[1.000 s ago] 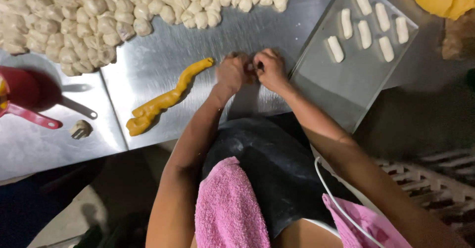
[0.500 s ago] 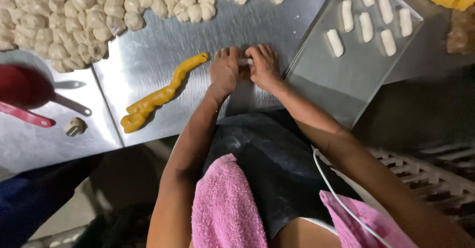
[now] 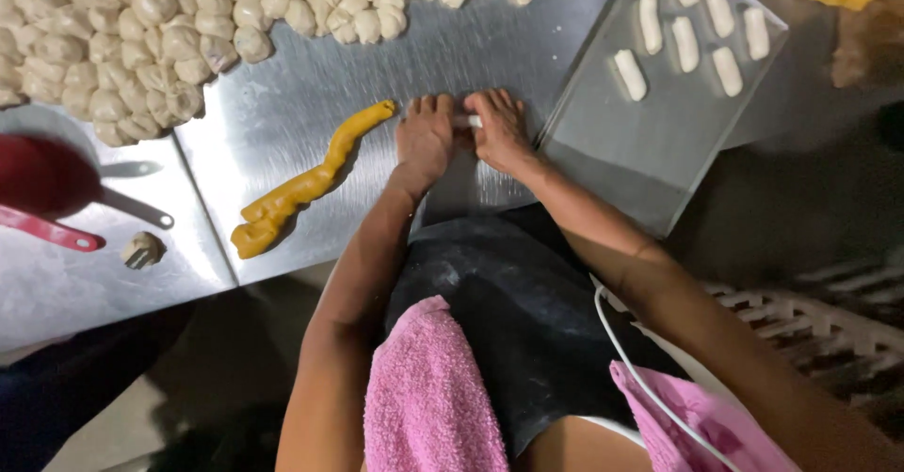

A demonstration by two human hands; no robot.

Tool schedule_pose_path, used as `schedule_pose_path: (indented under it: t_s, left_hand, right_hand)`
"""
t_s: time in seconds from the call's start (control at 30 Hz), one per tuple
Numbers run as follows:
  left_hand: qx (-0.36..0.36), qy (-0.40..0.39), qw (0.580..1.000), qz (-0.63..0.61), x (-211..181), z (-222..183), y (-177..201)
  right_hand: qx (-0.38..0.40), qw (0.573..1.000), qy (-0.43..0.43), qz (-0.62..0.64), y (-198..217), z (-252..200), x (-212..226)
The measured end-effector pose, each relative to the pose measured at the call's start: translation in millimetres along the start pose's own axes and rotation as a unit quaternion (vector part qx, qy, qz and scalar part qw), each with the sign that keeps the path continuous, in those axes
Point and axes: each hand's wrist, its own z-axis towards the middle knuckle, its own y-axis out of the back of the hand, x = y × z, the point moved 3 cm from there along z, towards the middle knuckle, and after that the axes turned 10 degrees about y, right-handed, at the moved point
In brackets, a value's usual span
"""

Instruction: Rolling and portioning dough pieces onto a baking tray in a bakery production area.

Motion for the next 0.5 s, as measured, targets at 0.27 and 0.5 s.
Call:
schedule_pose_path:
  t_s: [0.27,0.5]
  left_hand:
    - [0.040,-0.042,0.998,-0.012,3,-15,4]
    - [0.021,-0.051,0.998,0.019,14,-7,-10]
  right_hand:
    - [0.014,0.994,0.087,0.064,-4,-7,-5]
    - [-0.025,0.996,0.080,0.010,1,-15,-2]
